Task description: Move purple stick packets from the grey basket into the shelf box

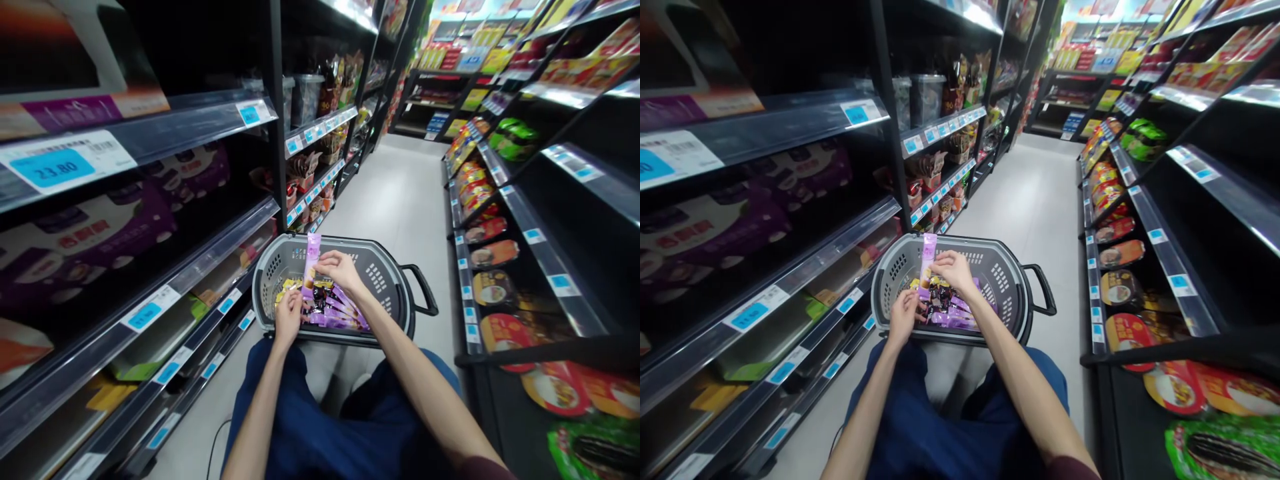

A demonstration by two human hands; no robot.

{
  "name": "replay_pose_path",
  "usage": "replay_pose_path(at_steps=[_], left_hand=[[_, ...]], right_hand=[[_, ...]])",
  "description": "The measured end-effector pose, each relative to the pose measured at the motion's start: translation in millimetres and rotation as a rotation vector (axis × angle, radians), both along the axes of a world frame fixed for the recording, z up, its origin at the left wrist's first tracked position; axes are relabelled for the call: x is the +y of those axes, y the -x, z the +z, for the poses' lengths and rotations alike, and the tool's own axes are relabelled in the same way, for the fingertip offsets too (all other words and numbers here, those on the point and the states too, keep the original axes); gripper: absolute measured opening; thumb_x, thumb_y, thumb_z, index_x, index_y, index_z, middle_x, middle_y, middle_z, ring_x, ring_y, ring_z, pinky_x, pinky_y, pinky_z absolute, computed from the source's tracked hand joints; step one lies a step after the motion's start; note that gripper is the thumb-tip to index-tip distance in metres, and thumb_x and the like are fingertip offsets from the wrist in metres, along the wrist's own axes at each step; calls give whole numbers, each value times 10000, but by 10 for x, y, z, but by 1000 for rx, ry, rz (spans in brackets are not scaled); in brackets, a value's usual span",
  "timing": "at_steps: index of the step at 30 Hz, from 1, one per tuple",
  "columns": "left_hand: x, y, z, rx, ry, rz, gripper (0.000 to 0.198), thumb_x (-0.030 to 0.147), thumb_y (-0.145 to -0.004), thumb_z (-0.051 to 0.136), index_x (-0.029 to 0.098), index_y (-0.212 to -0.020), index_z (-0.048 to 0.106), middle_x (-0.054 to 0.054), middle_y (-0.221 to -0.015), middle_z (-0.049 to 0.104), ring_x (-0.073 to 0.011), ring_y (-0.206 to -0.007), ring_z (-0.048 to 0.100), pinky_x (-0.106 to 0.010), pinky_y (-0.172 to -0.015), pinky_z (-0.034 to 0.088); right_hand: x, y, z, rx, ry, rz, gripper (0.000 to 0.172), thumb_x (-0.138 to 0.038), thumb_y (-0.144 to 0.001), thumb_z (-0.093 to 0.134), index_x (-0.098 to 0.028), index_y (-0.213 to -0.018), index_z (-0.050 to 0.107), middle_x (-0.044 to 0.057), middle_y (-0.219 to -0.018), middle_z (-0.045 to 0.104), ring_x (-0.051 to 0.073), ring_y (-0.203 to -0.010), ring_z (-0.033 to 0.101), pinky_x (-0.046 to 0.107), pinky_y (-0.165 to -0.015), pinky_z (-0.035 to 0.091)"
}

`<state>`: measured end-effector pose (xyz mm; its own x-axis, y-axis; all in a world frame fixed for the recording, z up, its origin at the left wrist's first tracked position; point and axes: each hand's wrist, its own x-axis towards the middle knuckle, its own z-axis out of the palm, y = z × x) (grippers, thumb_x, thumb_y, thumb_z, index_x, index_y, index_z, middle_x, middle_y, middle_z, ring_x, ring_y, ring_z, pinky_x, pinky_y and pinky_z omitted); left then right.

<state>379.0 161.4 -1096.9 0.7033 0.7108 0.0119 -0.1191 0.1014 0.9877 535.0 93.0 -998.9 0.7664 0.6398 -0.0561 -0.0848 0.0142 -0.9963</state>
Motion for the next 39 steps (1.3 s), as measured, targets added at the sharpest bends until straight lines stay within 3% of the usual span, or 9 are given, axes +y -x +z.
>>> replay_pose_path(at_steps=[5, 13, 20, 26, 31, 39], left_hand=[[5, -4, -50, 0, -34, 0, 380, 506, -872, 594, 160, -1022, 544, -50, -840, 620, -197, -740, 683, -251, -443, 583], [14, -7, -59, 18, -29, -12, 435, 559, -855, 585, 161, -1027, 549, -99, -962, 639, -252, -917, 685, -270, -468, 604], [12, 1, -59, 34, -78, 8, 419, 561, -867, 568, 168, -1011, 554, -72, -909, 620, -197, -789, 662, -273, -475, 607], [11, 4, -49, 24, -35, -11, 417, 540, -854, 597, 158, -1019, 564, -79, -915, 610, -228, -881, 652, -266, -482, 606], [8, -3, -39, 21, -22, -21, 422, 525, -830, 632, 145, -1005, 580, -49, -789, 590, -213, -794, 642, -257, -447, 588], [16, -5, -29, 23, -9, -14, 433, 533, -821, 631, 148, -1011, 577, -30, -761, 577, -191, -732, 632, -261, -437, 582]], right_hand=[[-8, -40, -32, -14, 44, 6, 490, -281, -366, 930, -153, -742, 643, 13, -656, 696, 151, -605, 660, 266, -615, 535], [-9, -76, -90, -18, 55, 14, 410, -273, -447, 894, -155, -752, 648, 17, -626, 696, 146, -557, 644, 256, -567, 522], [6, -79, -137, 36, 45, 49, 447, -217, -412, 894, -164, -762, 622, 12, -626, 700, 162, -574, 663, 272, -592, 537], [32, -72, -164, 0, 112, 56, 410, -183, -480, 872, -170, -784, 597, 14, -606, 692, 156, -534, 639, 253, -524, 498], [23, -70, -131, -39, 153, 23, 349, -119, -521, 823, -172, -760, 573, -4, -608, 672, 136, -537, 617, 227, -514, 452], [27, -59, -146, -50, 112, 44, 445, -197, -486, 834, -203, -768, 489, -11, -647, 679, 142, -574, 628, 246, -564, 462]])
